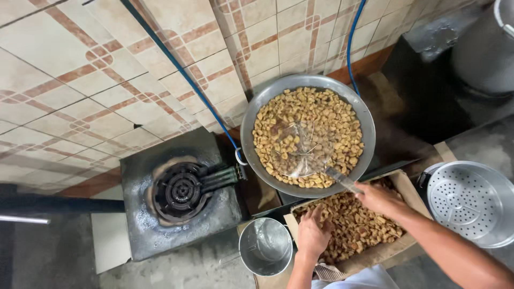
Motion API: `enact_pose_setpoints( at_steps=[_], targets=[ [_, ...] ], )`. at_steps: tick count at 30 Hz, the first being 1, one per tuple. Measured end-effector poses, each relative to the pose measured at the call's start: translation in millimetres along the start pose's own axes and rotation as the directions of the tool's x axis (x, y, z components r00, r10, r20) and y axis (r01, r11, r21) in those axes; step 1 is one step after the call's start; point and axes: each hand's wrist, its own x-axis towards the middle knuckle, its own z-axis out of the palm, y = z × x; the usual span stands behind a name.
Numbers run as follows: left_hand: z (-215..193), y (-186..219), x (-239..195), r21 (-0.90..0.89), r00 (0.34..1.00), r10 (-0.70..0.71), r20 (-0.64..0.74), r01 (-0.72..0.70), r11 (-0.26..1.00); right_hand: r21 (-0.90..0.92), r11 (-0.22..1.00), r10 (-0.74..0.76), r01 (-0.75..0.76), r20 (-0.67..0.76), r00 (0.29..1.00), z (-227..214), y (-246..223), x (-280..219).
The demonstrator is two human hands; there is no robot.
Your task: The person is stirring fried items in a large pan over a floor-based burner and transferring them into a cardboard box using a metal skimmer.
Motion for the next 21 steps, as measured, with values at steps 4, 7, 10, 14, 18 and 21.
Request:
enact_pose_setpoints(
  at_steps=[4, 7, 10, 14, 18, 21],
  targets=[
    [8.0, 19.5, 5.1, 0.020, 1.000, -0.021, 0.007, 0.021, 1.000, 0.099, 0.994, -0.027, 0.034, -0.067, 0.997, -6.1, -31.8, 14.1],
    [10.5, 28.8, 0.1, 0.014, 0.999, 0.026, -0.020, -0.026, 1.000, 0.082, 0.992, -0.086, 0.097, -0.128, 0.988, -37.8, -21.5, 16.2],
    [14.9, 38.4, -1.7, 0.018, 0.999, 0.007, -0.035, -0.006, 1.000, 0.007, 0.992, -0.124, 0.126, -0.100, 0.987, -38.9, 33.3, -10.4],
    [28.1, 40.3, -3.4, 0.006, 0.999, -0.050, 0.015, 0.050, 0.999, -0.013, 0.996, -0.086, 0.086, 0.025, 0.996, -0.8, 93.0, -15.0],
    [72.5, 47.3, -5.5, 0.065, 0.991, -0.113, 0.069, 0.108, 0.992, -0.110, 0.977, -0.195, 0.184, -0.098, 0.976, 31.4, 87.7, 40.2],
    [104.5, 49.2, -7.5, 0.020, 0.995, -0.072, 0.063, 0.071, 0.997, 0.274, 0.952, -0.120, 0.134, -0.067, 0.990, 39.5, 78.5, 67.9]
  ],
)
